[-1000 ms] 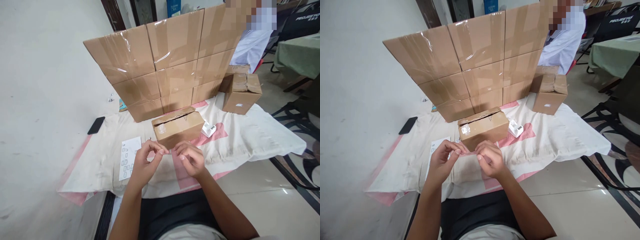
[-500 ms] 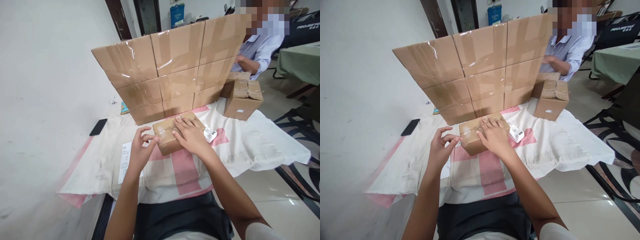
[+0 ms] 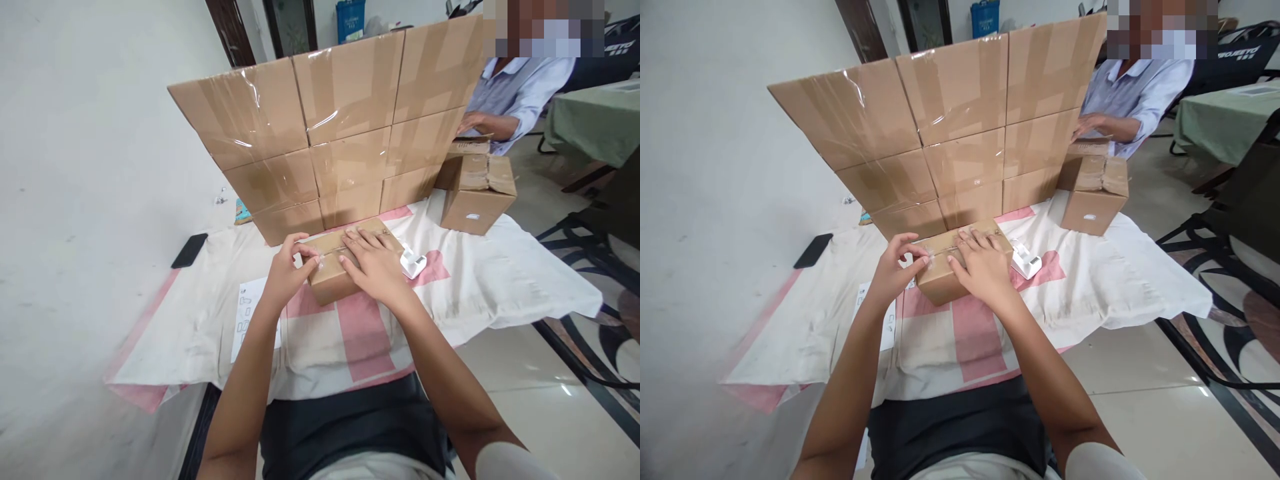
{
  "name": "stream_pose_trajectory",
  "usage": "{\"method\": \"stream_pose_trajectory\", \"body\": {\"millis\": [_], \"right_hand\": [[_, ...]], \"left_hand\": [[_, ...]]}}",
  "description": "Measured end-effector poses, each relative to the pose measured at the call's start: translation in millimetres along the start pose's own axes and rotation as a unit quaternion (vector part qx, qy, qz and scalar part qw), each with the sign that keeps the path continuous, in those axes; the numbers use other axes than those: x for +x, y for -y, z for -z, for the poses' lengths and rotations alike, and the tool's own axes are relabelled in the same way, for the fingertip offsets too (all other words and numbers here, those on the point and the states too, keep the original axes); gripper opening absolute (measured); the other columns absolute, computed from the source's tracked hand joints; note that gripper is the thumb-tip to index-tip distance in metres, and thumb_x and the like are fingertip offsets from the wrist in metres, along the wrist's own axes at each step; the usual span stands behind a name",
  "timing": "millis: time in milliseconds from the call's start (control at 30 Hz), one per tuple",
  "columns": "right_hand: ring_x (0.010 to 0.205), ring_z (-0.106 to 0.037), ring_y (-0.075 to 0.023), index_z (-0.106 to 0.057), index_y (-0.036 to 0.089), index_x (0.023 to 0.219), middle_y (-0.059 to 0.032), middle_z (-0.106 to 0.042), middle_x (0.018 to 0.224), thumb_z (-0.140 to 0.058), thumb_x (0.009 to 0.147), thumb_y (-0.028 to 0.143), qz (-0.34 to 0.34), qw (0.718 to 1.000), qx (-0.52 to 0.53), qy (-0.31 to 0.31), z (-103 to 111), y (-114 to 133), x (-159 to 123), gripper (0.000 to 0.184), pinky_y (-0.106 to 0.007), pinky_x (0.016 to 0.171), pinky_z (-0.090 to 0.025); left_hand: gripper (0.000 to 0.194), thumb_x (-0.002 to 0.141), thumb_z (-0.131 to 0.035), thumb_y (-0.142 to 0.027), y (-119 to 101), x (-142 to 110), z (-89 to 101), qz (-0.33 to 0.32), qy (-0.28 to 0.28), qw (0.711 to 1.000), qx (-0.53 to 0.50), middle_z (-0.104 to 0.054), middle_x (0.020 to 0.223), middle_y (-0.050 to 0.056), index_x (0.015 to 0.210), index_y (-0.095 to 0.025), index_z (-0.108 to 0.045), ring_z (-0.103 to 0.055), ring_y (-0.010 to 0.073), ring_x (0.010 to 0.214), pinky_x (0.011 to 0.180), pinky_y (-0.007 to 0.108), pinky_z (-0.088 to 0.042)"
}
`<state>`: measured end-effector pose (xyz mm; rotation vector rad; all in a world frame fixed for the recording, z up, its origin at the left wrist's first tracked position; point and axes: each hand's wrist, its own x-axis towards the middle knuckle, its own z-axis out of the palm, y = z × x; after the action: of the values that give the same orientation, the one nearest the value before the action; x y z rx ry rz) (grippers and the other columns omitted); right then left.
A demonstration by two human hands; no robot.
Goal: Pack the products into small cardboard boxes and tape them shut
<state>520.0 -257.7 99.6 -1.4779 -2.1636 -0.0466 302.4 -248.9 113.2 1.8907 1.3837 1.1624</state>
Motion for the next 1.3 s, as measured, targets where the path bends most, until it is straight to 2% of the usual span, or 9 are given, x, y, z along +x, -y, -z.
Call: {"method": "stream_pose_trajectory", "body": {"millis": [167, 367, 467, 700, 800, 900, 1033, 1133, 1300], "right_hand": [[0.15, -0.045, -0.0311, -0.059, 0.015, 0.147, -0.0075, -0.056, 0.155, -0.042, 0.107, 0.041, -0.005, 1.0, 0.003, 0.0, 1, 1, 0, 0.05, -0.051, 0.123, -0.027], [0.149, -0.045, -0.0307, -0.06, 0.016, 0.146, -0.0073, -0.057, 0.155, -0.043, 0.107, 0.04, -0.008, 1.0, 0.005, -0.003, 1, 2, 0, 0.05, -0.051, 0.122, -0.029], [0.149, -0.046, -0.0305, -0.06, 0.016, 0.146, -0.008, -0.057, 0.154, -0.042, 0.107, 0.041, -0.009, 1.0, 0.002, -0.006, -1, 1, 0, 0.05, -0.051, 0.121, -0.03], [0.148, -0.047, -0.03, -0.06, 0.017, 0.145, -0.0077, -0.057, 0.154, -0.041, 0.106, 0.041, -0.005, 1.0, -0.004, -0.009, -2, 0, 1, 0.05, -0.051, 0.12, -0.031], [0.148, -0.047, -0.0306, -0.062, 0.017, 0.144, -0.0077, -0.057, 0.154, -0.04, 0.106, 0.041, -0.005, 1.0, -0.003, -0.011, 0, 1, 0, 0.049, -0.051, 0.119, -0.031], [0.147, -0.048, -0.0316, -0.063, 0.018, 0.143, -0.0076, -0.058, 0.153, -0.039, 0.106, 0.041, -0.005, 1.0, -0.002, -0.016, 1, 1, 0, 0.049, -0.052, 0.118, -0.031], [0.146, -0.049, -0.0317, -0.063, 0.017, 0.143, -0.0083, -0.059, 0.152, -0.038, 0.106, 0.041, 0.001, 1.0, 0.001, -0.021, -2, 0, 1, 0.05, -0.051, 0.118, -0.03], [0.145, -0.05, -0.0317, -0.063, 0.016, 0.142, -0.0083, -0.06, 0.152, -0.039, 0.106, 0.041, -0.001, 0.999, 0.004, -0.032, -4, 0, 1, 0.05, -0.051, 0.118, -0.03], [0.145, -0.05, -0.0311, -0.064, 0.017, 0.141, -0.0068, -0.061, 0.151, -0.04, 0.105, 0.04, -0.002, 0.999, 0.005, -0.04, -4, 0, 0, 0.049, -0.051, 0.117, -0.031]], "left_hand": [[0.046, 0.086, -0.07, -0.03, 3, 0, 1.9, -0.019, 0.03, 0.997, 0.062, -0.077, 0.113, 0.002, 0.129, -0.028, -0.054, -0.063, 0.0248, 0.117, 0.1, 0.041, -0.045], [0.063, 0.079, -0.076, -0.042, 17, 9, 6.8, 0.023, 0.042, 0.996, 0.076, -0.058, 0.151, 0.007, 0.137, -0.03, -0.055, -0.046, 0.0316, 0.143, 0.107, 0.046, -0.043], [0.061, 0.078, -0.075, -0.042, 28, 16, 2.8, 0.048, 0.046, 0.998, 0.006, -0.064, 0.143, 0.009, 0.134, -0.027, -0.055, -0.056, 0.0298, 0.135, 0.104, 0.045, -0.045], [0.038, 0.079, -0.069, -0.037, 44, 33, -19.8, 0.067, -0.053, 0.99, -0.115, -0.076, 0.105, 0.008, 0.113, -0.021, -0.062, -0.069, 0.0211, 0.099, 0.084, 0.034, -0.052], [0.035, 0.086, -0.064, -0.039, 55, 31, -11.8, 0.078, -0.109, 0.987, -0.092, -0.073, 0.117, 0.01, 0.115, -0.02, -0.061, -0.068, 0.0209, 0.107, 0.087, 0.033, -0.052], [0.032, 0.091, -0.059, -0.037, 77, 17, 10.6, 0.116, -0.14, 0.983, 0.032, -0.07, 0.123, 0.012, 0.118, -0.019, -0.061, -0.067, 0.0234, 0.112, 0.092, 0.037, -0.052], [0.031, 0.088, -0.066, -0.032, 103, -11, 35.4, 0.145, 0.005, 0.946, 0.291, -0.068, 0.125, 0.013, 0.117, -0.023, -0.069, -0.06, 0.034, 0.119, 0.1, 0.049, -0.046], [0.027, 0.087, -0.067, -0.028, 111, -26, 38.1, 0.103, 0.107, 0.927, 0.344, -0.064, 0.128, 0.011, 0.114, -0.028, -0.073, -0.055, 0.0364, 0.124, 0.099, 0.05, -0.044], [0.012, 0.086, -0.061, -0.021, 109, -32, 32.8, 0.044, 0.111, 0.941, 0.316, -0.068, 0.121, 0.008, 0.091, -0.025, -0.072, -0.058, 0.032, 0.118, 0.098, 0.047, -0.044]]}}
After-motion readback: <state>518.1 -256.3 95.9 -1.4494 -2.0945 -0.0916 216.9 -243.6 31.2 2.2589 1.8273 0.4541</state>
